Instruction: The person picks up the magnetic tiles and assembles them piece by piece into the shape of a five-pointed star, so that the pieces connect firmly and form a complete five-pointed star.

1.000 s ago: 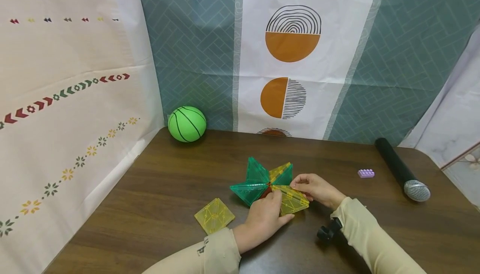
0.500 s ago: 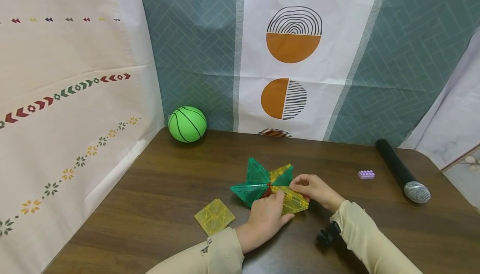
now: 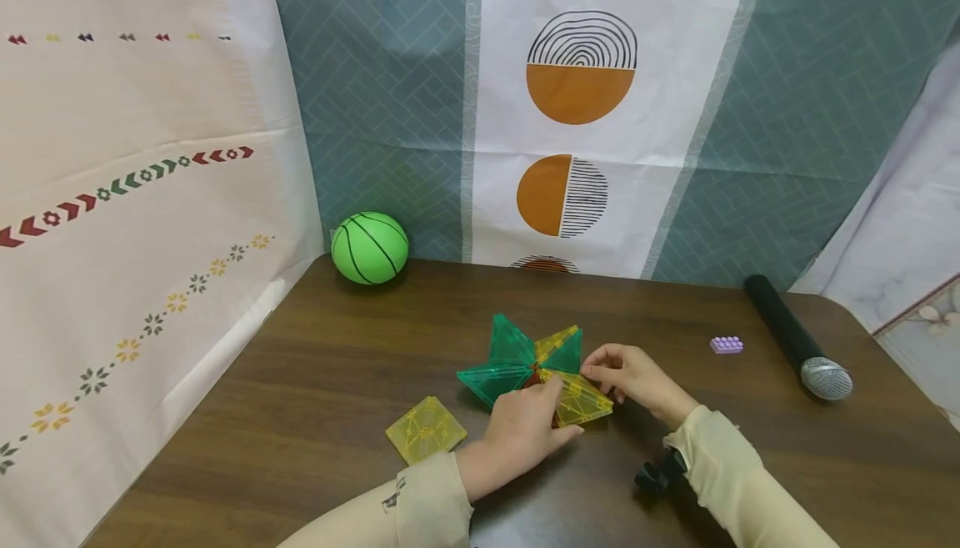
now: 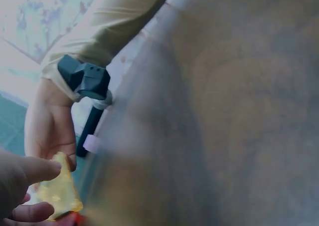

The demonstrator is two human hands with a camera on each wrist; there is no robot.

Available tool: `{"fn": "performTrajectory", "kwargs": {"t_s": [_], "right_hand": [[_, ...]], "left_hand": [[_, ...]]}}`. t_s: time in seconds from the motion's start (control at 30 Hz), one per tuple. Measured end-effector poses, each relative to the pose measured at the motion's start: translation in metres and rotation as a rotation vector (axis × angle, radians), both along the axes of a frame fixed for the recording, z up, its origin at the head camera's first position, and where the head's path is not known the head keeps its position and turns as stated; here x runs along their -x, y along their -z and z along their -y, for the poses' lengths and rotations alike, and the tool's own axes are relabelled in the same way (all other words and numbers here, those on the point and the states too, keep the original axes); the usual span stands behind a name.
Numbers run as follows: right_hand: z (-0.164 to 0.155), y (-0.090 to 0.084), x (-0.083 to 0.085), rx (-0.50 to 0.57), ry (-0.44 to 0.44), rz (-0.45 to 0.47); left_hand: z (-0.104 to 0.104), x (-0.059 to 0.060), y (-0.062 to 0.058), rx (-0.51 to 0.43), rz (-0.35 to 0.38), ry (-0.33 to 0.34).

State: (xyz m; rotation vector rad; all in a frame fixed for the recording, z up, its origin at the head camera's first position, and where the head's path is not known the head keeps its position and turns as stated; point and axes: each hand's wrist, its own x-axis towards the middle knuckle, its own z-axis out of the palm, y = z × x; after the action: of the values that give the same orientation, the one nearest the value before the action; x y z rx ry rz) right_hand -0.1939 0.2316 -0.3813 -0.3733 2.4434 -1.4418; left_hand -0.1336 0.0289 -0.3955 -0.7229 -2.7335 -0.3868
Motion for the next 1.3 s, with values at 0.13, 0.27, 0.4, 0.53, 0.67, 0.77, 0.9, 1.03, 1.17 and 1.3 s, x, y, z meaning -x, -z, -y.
{"fn": "performTrajectory", "kwargs": {"t_s": [0.13,0.27,0.4,0.53,0.67,0.77,0.9,1.03,1.17,1.3], "right_hand": [[0.002,-0.012,-0.007,-0.023,0.037,-0.059],[0.007,-0.021,-0.016,-0.045,0.059,-0.108],[0.014,-0.028,-0.026,-0.049,0.054,-0.152],[0.023,-0.035,-0.036,-0.05,0.047,-0.182],[0.035,-0.042,-0.046,-0.049,0.042,-0.21],[0.043,-0.045,-0.053,-0.045,0.03,-0.221],[0.055,-0.044,-0.061,-0.043,-0.005,-0.232],[0.067,-0.041,-0.067,-0.049,-0.032,-0.215],[0.078,-0.034,-0.071,-0.03,-0.072,-0.241],[0.093,-0.024,-0.073,-0.005,-0.135,-0.267]], "left_hand": [[0.011,-0.002,-0.011,-0.062,0.083,0.071],[0.024,-0.003,-0.022,-0.105,0.155,0.146],[0.039,-0.005,-0.032,-0.122,0.211,0.217],[0.06,-0.006,-0.041,-0.091,0.24,0.288],[0.084,-0.007,-0.046,-0.052,0.254,0.347],[0.103,-0.006,-0.047,-0.013,0.244,0.367],[0.127,-0.009,-0.044,0.022,0.215,0.327],[0.145,-0.011,-0.039,0.008,0.182,0.265],[0.158,-0.012,-0.033,0.012,0.148,0.196],[0.168,-0.015,-0.026,0.051,0.121,0.13]]}}
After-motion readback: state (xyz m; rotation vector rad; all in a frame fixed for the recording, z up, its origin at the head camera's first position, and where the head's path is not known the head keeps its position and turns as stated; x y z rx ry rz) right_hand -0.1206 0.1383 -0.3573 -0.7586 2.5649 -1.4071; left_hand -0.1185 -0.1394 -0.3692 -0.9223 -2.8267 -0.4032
